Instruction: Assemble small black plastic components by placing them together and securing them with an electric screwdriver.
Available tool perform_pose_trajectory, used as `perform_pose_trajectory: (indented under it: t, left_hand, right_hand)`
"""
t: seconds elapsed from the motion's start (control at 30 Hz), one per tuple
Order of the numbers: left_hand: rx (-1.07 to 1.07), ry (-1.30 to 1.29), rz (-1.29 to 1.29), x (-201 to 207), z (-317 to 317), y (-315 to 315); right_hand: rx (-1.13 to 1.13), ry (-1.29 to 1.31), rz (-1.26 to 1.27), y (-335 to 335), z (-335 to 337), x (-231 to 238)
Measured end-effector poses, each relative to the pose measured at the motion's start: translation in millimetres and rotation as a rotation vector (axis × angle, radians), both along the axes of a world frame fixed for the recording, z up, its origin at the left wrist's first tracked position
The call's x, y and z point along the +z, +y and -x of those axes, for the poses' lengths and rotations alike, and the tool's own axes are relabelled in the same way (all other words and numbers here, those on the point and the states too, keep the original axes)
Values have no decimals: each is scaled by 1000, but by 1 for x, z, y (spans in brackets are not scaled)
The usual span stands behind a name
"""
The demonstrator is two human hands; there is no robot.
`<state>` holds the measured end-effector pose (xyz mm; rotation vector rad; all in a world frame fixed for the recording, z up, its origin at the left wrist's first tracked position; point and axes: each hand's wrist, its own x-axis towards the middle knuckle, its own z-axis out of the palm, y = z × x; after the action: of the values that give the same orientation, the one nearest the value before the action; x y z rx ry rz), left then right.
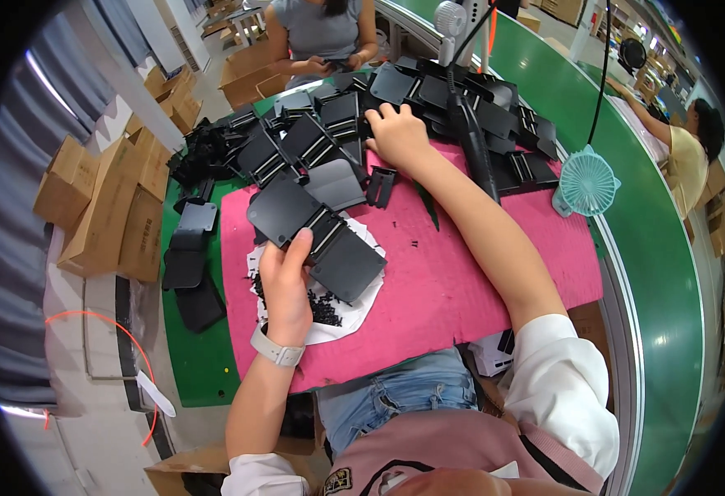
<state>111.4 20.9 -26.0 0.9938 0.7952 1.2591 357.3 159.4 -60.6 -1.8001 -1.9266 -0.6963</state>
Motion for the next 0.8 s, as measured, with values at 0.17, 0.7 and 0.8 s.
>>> perform_pose_trajectory:
  t: [0.17,0.7,0.8]
  left_hand:
    - [-33,23,8,-7,2,3]
    - [-162,9,88,0,2,-3]
    - [-145,15,56,-5,3,0]
  right_hand:
    - [-26,-29,212,-17,-5,20]
    - [291,369,0,-127,-5,66]
    - [329,309,-54,-128,-8,63]
